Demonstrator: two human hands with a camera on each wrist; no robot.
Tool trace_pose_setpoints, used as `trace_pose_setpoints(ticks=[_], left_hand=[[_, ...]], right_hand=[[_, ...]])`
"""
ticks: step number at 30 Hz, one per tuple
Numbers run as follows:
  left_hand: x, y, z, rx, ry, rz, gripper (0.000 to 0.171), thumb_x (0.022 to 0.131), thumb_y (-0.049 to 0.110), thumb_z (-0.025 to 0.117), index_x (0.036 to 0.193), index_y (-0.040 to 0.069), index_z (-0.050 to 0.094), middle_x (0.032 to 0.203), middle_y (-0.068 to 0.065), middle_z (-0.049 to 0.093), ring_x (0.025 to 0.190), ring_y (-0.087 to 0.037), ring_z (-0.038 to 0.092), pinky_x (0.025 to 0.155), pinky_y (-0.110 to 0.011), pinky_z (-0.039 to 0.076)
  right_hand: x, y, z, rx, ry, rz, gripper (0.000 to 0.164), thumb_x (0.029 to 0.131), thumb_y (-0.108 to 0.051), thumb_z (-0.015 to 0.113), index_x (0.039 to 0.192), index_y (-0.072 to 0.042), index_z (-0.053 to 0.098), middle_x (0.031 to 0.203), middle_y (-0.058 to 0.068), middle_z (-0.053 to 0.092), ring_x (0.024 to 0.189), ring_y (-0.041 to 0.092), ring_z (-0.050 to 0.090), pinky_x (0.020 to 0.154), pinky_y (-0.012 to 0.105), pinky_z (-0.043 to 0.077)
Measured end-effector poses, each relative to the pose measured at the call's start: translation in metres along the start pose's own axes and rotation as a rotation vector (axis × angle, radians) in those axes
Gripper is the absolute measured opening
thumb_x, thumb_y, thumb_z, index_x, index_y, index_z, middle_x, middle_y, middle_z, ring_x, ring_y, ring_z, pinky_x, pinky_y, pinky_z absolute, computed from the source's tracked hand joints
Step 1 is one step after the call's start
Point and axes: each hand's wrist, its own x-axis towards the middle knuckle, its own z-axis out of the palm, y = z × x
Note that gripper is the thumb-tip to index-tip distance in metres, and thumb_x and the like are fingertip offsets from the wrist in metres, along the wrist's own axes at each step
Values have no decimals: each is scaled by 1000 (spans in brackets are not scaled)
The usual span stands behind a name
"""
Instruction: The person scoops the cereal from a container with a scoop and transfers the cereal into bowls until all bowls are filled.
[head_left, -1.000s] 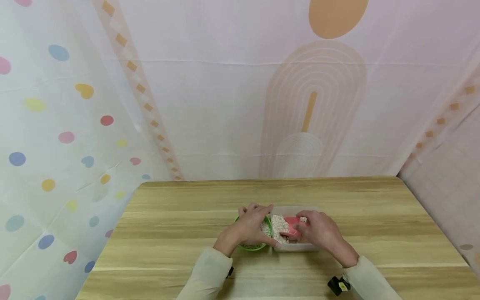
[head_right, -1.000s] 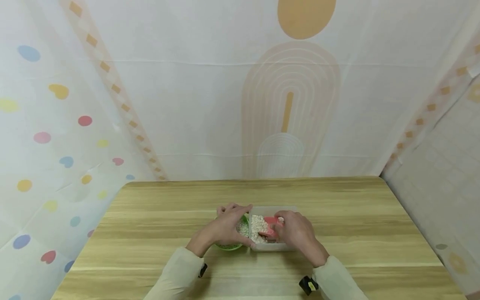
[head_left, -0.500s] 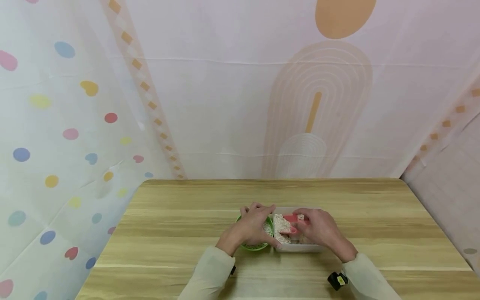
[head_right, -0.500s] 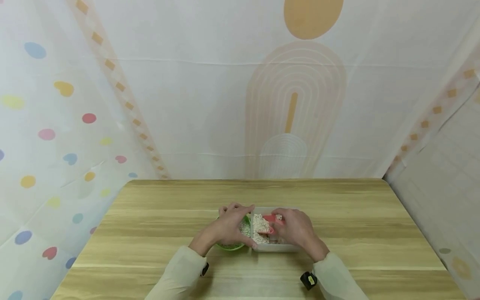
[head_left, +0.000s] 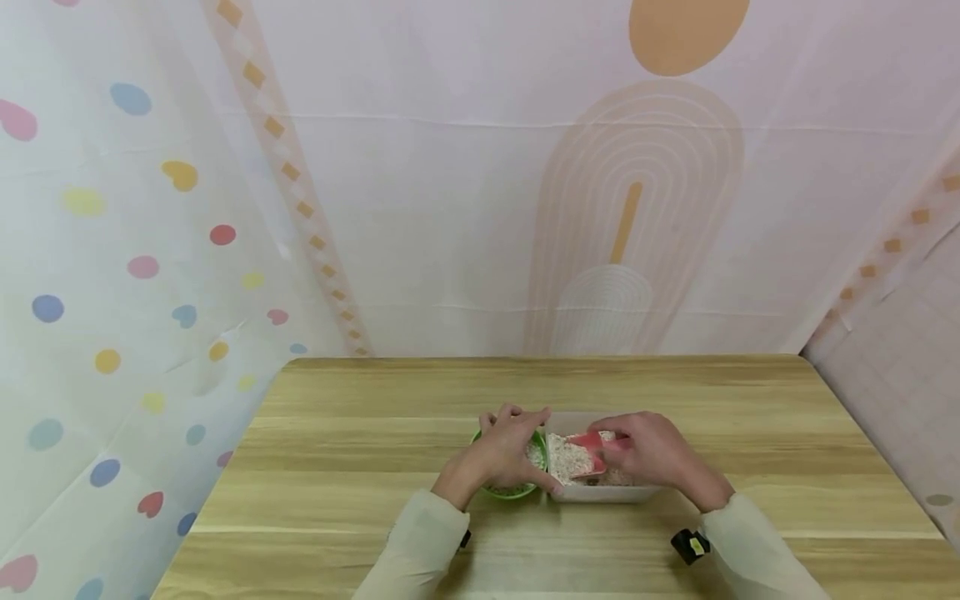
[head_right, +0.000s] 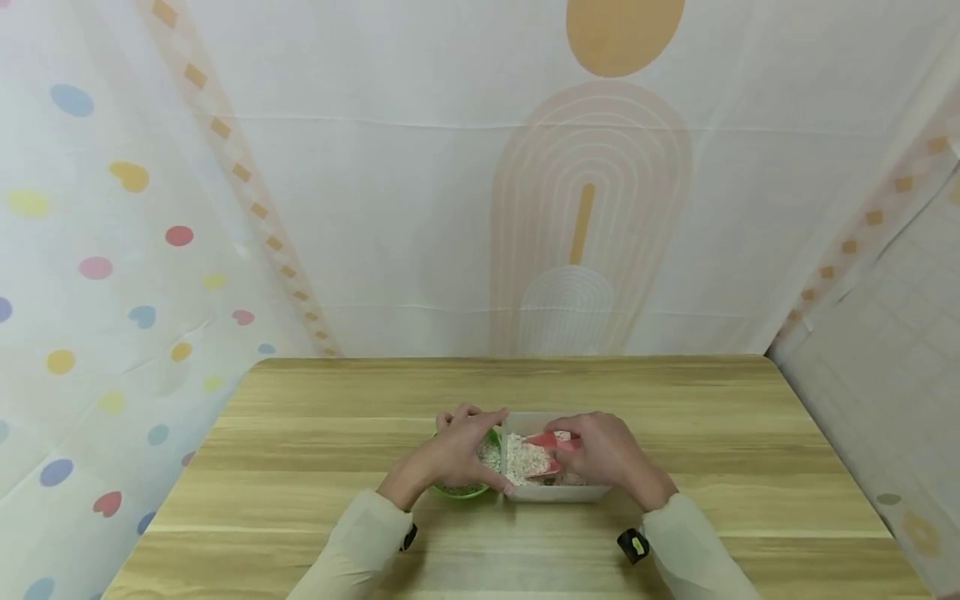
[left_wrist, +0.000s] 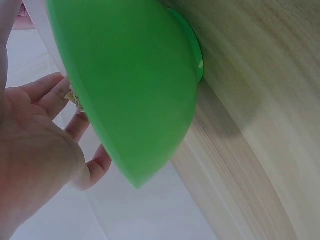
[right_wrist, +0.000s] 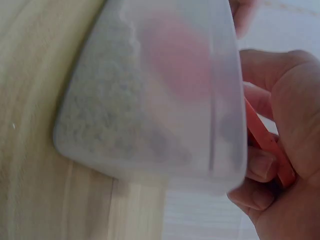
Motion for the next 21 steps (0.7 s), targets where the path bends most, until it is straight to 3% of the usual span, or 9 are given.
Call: trace_pose_setpoints(ticks=[7, 21], left_hand=[[1, 1, 0, -3, -4, -2, 111, 68, 59, 83, 157, 18, 31, 147, 2, 51, 141, -26, 28, 111, -61, 14], [-3, 3, 0, -25, -10, -31, 110, 67, 58, 85, 156, 19, 31, 148, 1, 49, 141, -27, 26, 107, -56, 23]], right_hand=[[-2, 3, -4, 99, -63, -31, 25, 87, -15, 74, 112, -12, 75, 53, -16, 38, 49, -3, 29, 49, 19, 32], [-3, 4, 5, 158, -70, -33, 26, 86, -14, 75, 112, -9, 75, 57, -16, 39, 51, -3, 32, 49, 18, 32]])
